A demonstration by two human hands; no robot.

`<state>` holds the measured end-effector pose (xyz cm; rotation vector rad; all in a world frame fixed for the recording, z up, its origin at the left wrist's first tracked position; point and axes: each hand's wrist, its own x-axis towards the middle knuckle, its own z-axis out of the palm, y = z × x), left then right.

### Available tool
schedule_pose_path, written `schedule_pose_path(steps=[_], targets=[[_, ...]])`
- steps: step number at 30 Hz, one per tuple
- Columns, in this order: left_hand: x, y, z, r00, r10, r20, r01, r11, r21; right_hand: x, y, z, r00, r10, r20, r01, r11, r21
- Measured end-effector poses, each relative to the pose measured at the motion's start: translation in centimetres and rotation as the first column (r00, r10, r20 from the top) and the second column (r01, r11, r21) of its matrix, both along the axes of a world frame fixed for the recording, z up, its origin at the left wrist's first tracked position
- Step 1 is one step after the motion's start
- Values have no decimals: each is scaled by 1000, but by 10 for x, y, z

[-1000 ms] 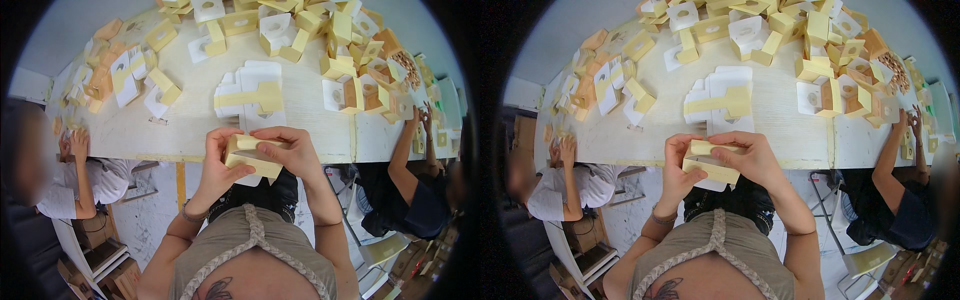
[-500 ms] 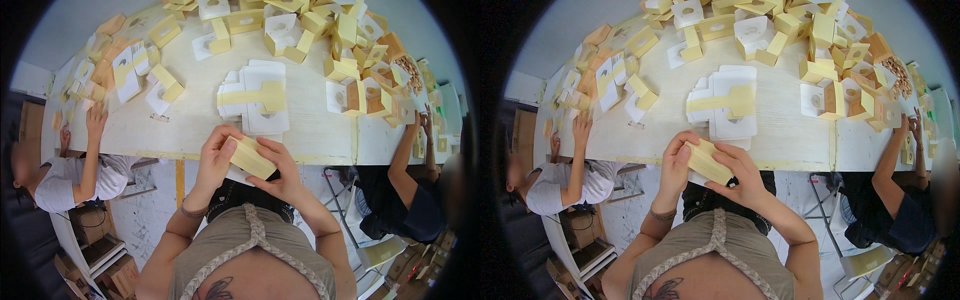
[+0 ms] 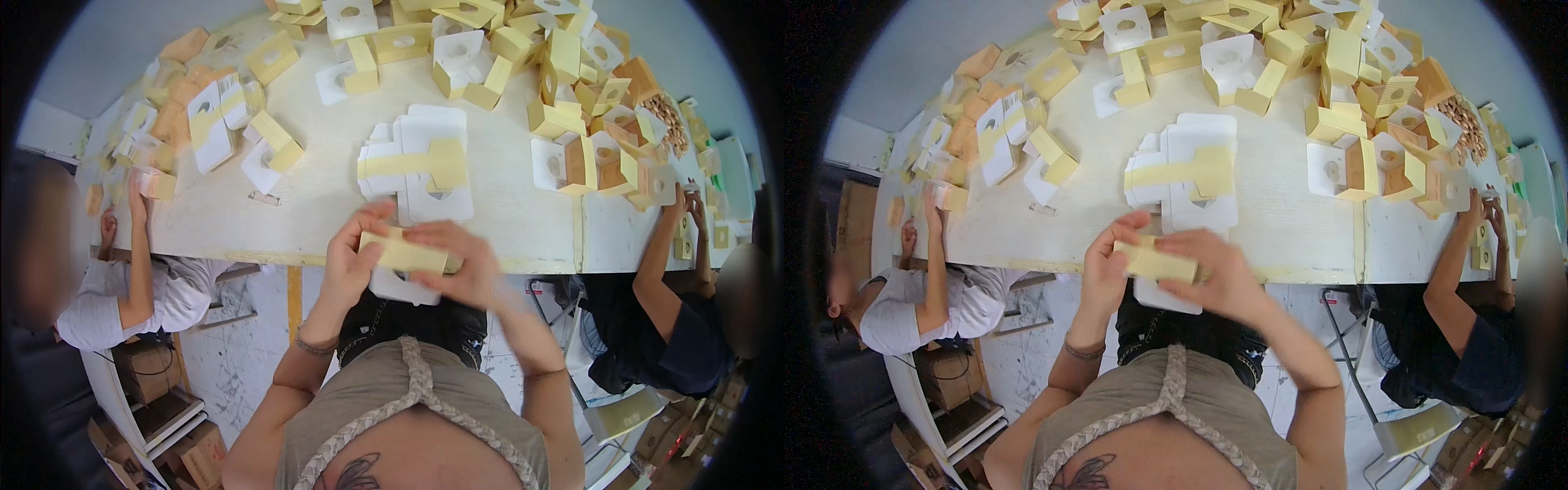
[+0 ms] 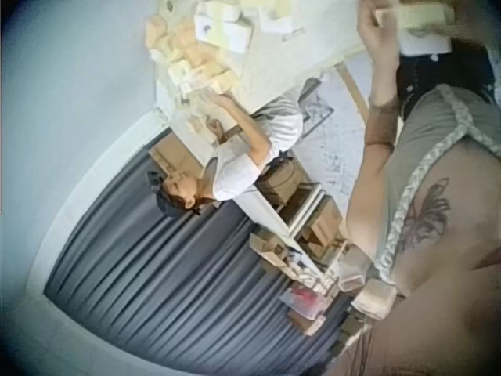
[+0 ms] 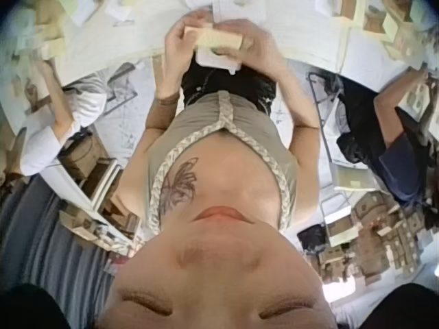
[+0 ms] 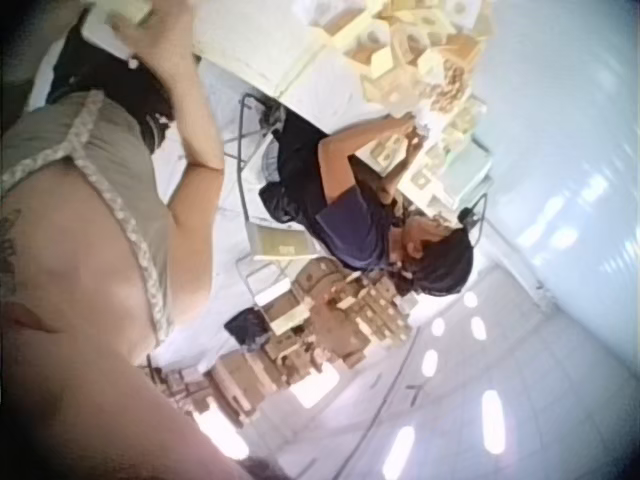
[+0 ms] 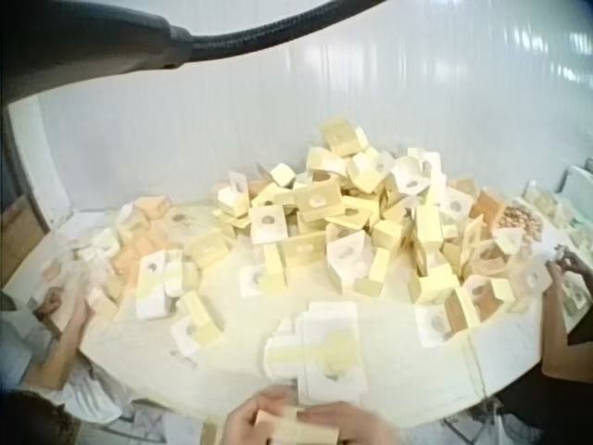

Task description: The person folds and assembles small yellow paper boxes at a table. They pick up flat pieces, fold them into box shapes, and place the finished boxes on the table. Two other people are also assembling boxes at the same table.

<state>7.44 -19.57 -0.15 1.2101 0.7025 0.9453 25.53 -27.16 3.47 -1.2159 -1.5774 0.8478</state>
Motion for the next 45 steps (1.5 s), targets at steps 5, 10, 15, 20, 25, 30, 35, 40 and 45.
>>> schedule_pose_path(steps=[5,10,15,20,25,30,35,40,45], targets=[[-12,27,17,890,317,328,-233,934,-271,102,123,31,591,-353,-725,345,924,-168],[-9,22,-1,966,258,-31,-260,963,-72,80,101,-45,787,-312,532,555,734,-390],[1,21,-12,958,239,-160,-215,965,152,90,69,-28,837,-500,222,542,699,-466],[24,29,34,974,-109,200,170,931,-322,71,34,-1,923,-226,-313,59,884,-463],[34,-10,63,861,-297,-413,424,868,259,35,28,0,656,-398,-642,218,914,-343],[25,-17,68,851,-507,-138,525,830,188,20,17,-14,715,-415,-562,308,909,-280],[23,-11,47,963,-267,44,265,963,50,7,-10,7,913,-337,-229,337,941,-41],[27,-7,32,981,-188,42,186,981,64,1,-9,-31,886,-361,-291,413,900,141],[23,-11,33,991,-131,35,134,984,-119,-18,-7,-17,877,-429,-217,442,897,13]])
